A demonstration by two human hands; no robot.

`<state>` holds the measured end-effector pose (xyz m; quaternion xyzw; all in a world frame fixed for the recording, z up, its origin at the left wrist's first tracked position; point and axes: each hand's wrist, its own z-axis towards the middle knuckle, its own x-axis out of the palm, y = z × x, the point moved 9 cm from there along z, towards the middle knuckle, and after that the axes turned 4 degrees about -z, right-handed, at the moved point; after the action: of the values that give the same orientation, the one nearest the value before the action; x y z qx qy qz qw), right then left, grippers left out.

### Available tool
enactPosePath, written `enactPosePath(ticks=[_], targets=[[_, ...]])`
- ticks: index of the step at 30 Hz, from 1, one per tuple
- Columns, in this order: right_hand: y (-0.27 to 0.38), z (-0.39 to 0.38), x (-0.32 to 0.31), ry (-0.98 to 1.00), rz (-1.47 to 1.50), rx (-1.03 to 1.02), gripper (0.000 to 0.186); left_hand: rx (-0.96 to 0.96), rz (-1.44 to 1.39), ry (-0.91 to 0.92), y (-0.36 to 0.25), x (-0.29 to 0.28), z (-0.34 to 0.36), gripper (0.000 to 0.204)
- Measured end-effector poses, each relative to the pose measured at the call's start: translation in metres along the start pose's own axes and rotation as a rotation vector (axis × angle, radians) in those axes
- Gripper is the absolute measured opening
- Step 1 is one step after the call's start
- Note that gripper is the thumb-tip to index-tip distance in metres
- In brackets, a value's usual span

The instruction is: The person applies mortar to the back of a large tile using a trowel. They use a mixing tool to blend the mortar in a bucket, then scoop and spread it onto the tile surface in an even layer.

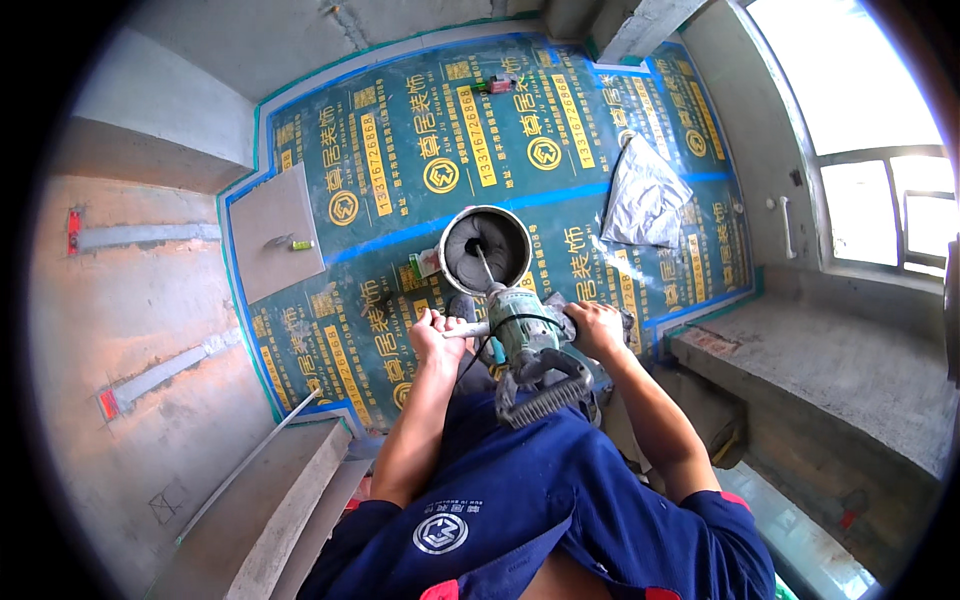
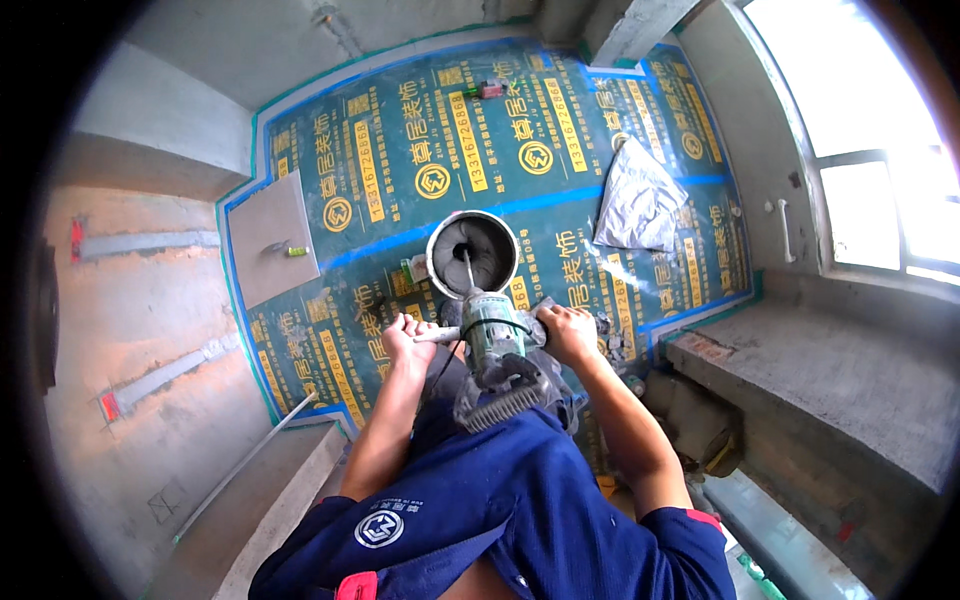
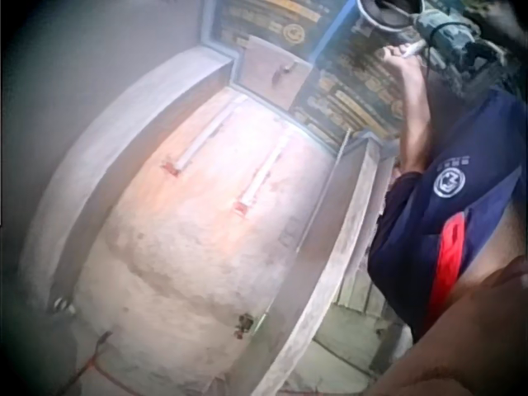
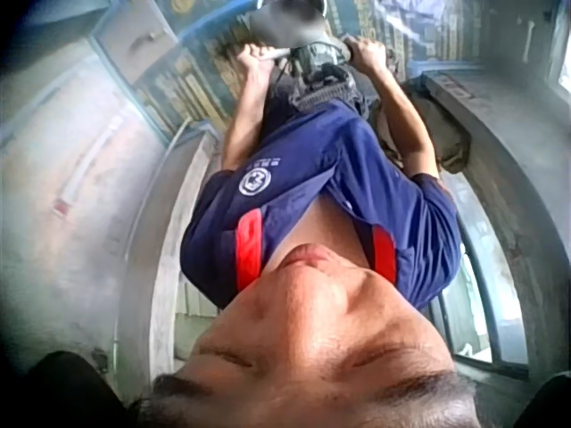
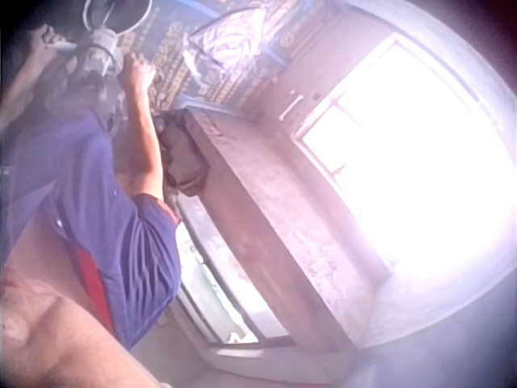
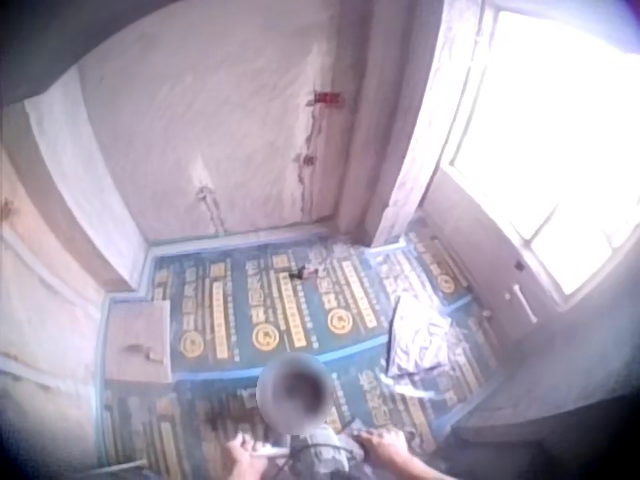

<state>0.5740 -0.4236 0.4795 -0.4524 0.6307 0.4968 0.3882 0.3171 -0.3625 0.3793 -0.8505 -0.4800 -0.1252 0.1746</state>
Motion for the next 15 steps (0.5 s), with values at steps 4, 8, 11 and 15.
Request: enactPosePath(ticks=[4, 8, 11, 15], targets=[[-0.004, 0.003, -0.009, 0.005, -0.013, -0.009, 0.021, -0.020, -0.033, -0.016, 0.009, 0.002, -0.001, 0.035], [-0.011, 0.001, -0.004, 0.020, -0.022, -0.005, 0.023, -0.019, -0.027, -0.013, 0.012, 0.003, 0.001, 0.034], [-0.015, 0.002, -0.002, 0.021, -0.041, -0.002, 0.022, -0.023, -0.048, 0.003, 0.014, 0.002, 0.004, 0.033], [-0.017, 0.006, -0.005, 0.044, -0.035, -0.009, 0.021, -0.010, -0.028, -0.017, 0.013, 0.006, -0.001, 0.034]])
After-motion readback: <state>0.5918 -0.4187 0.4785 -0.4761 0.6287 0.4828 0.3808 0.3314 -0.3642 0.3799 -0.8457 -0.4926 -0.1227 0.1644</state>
